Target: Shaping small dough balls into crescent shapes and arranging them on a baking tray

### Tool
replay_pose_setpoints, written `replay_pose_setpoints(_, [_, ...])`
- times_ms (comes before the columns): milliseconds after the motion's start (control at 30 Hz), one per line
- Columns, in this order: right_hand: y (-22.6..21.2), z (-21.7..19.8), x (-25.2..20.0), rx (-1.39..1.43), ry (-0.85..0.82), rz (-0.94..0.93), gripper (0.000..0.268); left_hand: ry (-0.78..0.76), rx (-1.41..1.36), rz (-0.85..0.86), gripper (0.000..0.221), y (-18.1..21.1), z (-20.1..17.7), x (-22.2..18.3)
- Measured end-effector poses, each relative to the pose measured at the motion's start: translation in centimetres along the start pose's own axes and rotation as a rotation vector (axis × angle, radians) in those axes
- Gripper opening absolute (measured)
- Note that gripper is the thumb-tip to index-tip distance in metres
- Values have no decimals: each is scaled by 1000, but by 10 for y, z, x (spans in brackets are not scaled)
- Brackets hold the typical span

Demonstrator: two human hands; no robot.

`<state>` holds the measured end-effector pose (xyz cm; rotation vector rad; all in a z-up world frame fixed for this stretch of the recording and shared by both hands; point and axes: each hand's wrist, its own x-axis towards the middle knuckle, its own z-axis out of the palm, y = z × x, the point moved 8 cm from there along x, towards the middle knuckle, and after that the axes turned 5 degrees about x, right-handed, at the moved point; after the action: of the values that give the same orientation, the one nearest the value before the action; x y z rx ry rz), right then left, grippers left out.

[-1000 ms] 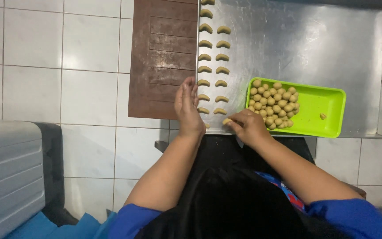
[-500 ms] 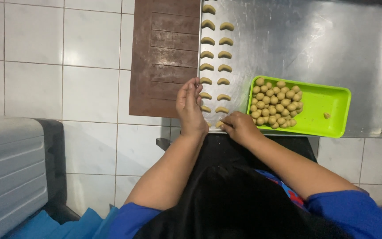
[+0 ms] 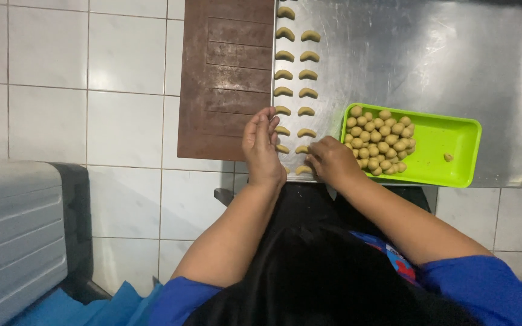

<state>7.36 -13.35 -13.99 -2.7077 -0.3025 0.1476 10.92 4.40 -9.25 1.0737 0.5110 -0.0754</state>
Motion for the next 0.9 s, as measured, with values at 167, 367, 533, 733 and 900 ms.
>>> replay_pose_setpoints(167, [-11, 6, 9, -36, 14, -80, 25, -2, 14, -24, 37, 4, 2, -2])
replay_pose_setpoints(367, [-8, 9, 9, -50, 21, -79, 11, -16, 24, -48, 38, 4, 6, -6])
replay_pose_setpoints(533, [-8, 10, 8, -27, 48, -89, 6, -34, 19, -60, 37, 0, 5, -5])
replay_pose_setpoints(733, [7, -21, -2, 52, 61, -26, 29, -16, 8, -86, 37, -8, 4, -1])
replay_pose_setpoints(900, [57, -82, -16, -53, 306, 80, 20, 1, 9, -65, 38, -11, 2, 3])
